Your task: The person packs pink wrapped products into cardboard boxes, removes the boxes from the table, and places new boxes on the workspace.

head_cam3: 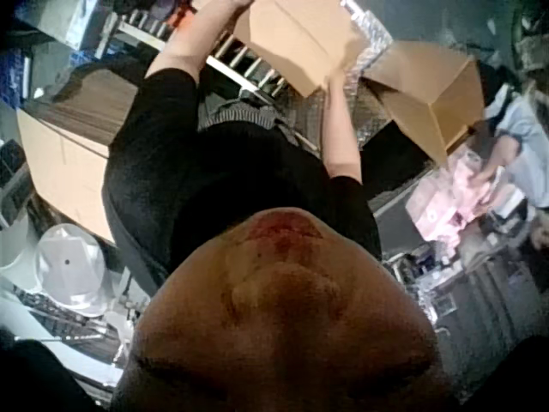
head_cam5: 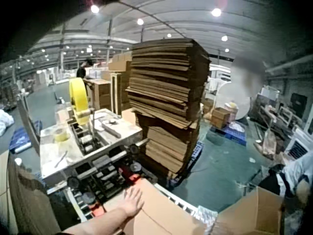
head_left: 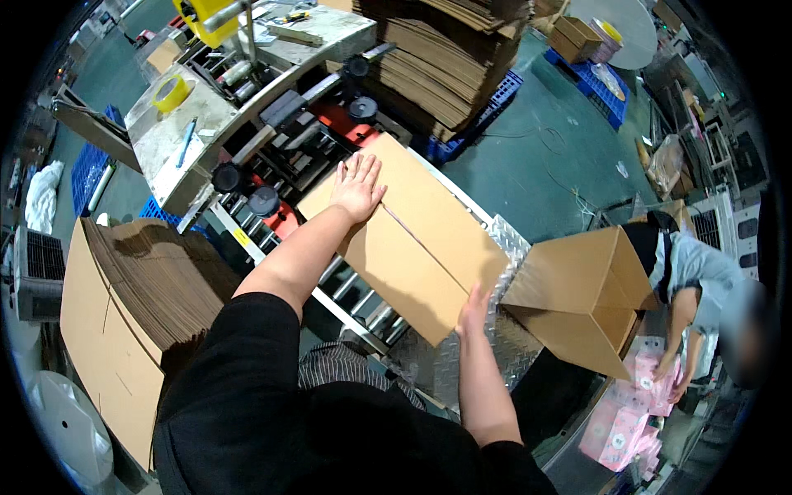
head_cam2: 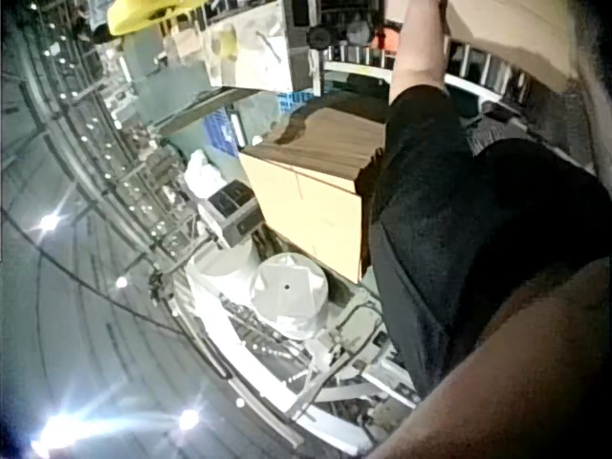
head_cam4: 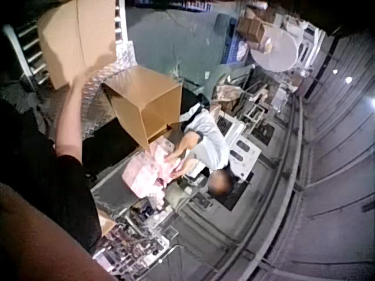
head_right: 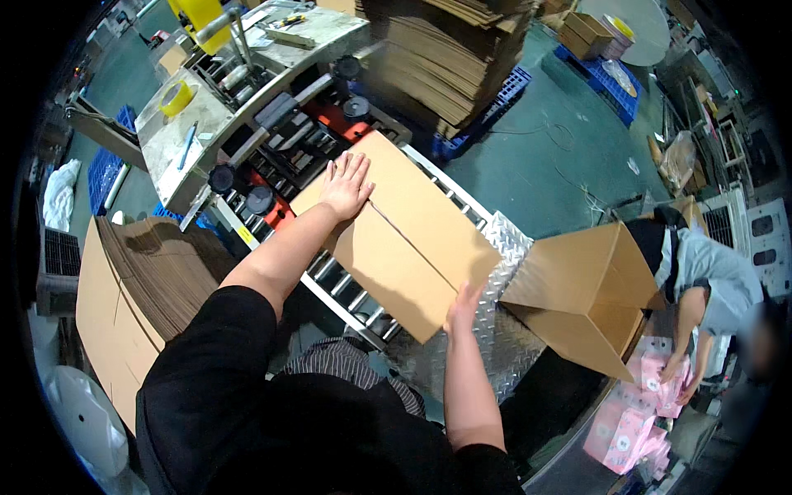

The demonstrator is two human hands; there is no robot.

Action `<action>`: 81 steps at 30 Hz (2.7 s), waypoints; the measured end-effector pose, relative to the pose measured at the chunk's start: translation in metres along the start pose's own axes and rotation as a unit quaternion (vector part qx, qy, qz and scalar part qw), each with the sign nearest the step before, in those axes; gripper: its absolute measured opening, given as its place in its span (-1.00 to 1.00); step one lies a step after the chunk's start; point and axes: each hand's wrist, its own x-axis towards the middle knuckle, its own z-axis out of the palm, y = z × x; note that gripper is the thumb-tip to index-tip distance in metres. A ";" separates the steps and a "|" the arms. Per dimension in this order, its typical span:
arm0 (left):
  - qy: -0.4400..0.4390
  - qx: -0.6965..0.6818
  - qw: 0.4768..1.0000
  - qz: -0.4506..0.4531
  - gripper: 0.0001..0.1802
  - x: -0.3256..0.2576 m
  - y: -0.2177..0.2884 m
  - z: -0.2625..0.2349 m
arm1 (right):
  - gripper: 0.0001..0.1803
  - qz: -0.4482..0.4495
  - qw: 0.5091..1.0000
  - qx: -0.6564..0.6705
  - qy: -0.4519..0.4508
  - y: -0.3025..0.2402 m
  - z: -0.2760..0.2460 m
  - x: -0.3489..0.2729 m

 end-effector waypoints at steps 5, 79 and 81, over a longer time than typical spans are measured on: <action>-0.025 -0.014 1.000 0.003 -0.04 -0.037 -0.045 -0.030 | -0.22 0.073 0.988 0.131 -0.036 -0.045 0.127 0.044; 0.126 -0.259 0.939 0.189 -0.62 -0.332 0.079 -0.362 | -0.69 -0.462 0.765 -0.447 -0.029 -0.263 -0.294 -0.249; 0.074 -0.223 0.962 0.141 -0.63 -0.313 0.088 -0.297 | -0.75 -0.487 0.738 -0.465 -0.042 -0.227 -0.273 -0.233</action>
